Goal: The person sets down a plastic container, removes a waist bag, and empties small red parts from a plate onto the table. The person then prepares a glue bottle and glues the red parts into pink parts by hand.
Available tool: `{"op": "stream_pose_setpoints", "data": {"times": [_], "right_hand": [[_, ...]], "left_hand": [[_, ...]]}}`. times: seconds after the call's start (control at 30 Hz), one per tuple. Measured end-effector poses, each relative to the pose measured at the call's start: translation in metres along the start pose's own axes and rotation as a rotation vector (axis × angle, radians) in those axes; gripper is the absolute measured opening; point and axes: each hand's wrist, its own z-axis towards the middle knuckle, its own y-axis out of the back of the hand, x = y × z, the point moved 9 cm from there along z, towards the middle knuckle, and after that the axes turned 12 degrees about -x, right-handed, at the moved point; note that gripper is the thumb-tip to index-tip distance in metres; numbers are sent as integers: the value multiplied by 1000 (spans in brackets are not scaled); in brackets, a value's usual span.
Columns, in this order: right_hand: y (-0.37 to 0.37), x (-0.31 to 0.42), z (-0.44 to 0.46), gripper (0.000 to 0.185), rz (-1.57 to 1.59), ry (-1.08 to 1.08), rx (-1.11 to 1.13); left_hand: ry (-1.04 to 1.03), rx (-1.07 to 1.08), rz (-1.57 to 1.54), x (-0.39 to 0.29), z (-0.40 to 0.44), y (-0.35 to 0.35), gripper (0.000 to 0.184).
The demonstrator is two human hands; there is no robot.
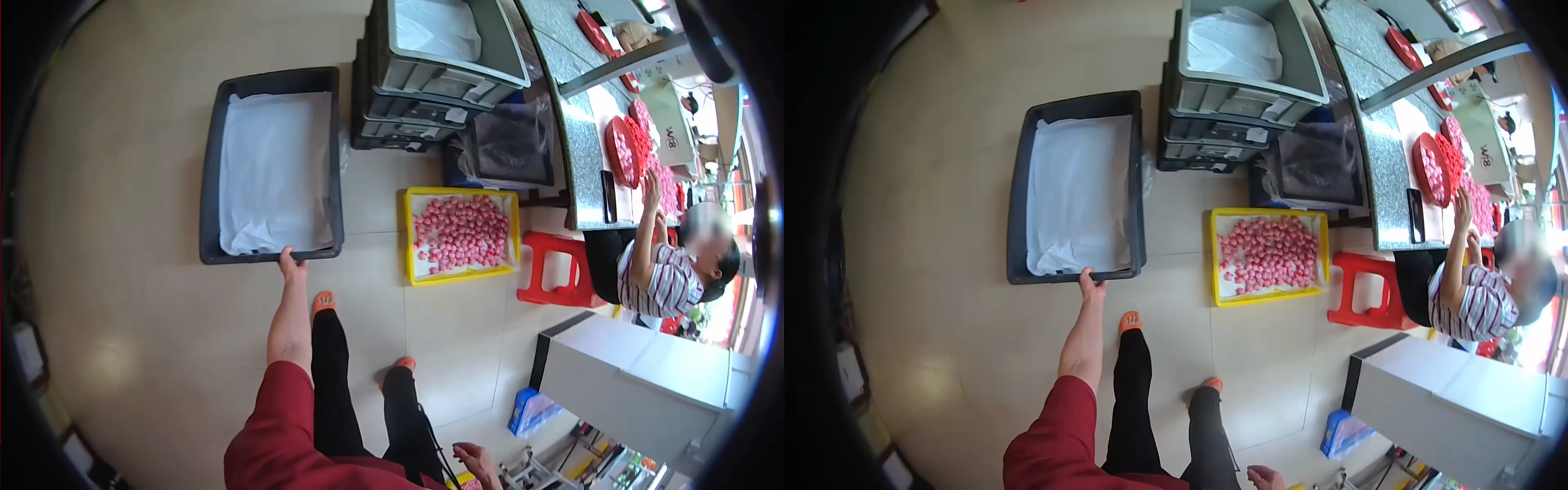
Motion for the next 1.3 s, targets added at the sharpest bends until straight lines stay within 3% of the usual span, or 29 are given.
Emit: {"op": "stream_pose_setpoints", "data": {"times": [0.1,0.13,0.23,0.3,0.4,0.5,0.67,0.73,0.83,1.0,1.13,1.3], "right_hand": [[-10,-5,-15,36,16,-69,-15],[-8,2,-22,36,8,-91,-38],[-12,-12,-30,36,13,-132,-83],[-18,8,-36,32,39,-46,-90],[-35,26,-31,37,-30,30,-75],[-41,13,-38,37,164,0,-79],[-18,-63,-71,31,343,16,-183],[-20,-133,-73,31,409,-22,-246],[-39,-241,-69,34,415,-58,-337],[-17,-362,-60,35,420,-120,-476],[47,-386,-33,32,574,-62,-675],[116,-352,48,31,717,42,-526]], "left_hand": [[-9,37,-29,11,23,5,34],[-11,50,111,26,68,21,51],[39,-28,753,5,3,19,85],[332,-86,817,15,15,37,106],[329,-74,1155,4,-2,50,95],[-240,58,1750,-19,-67,30,60],[-407,630,1970,49,-97,49,17],[-468,550,2229,72,-191,61,20],[-559,587,2292,123,-240,84,26],[-397,772,2284,239,-347,163,32],[-323,922,2542,288,-418,235,35],[-357,818,2646,294,-429,257,36]]}}
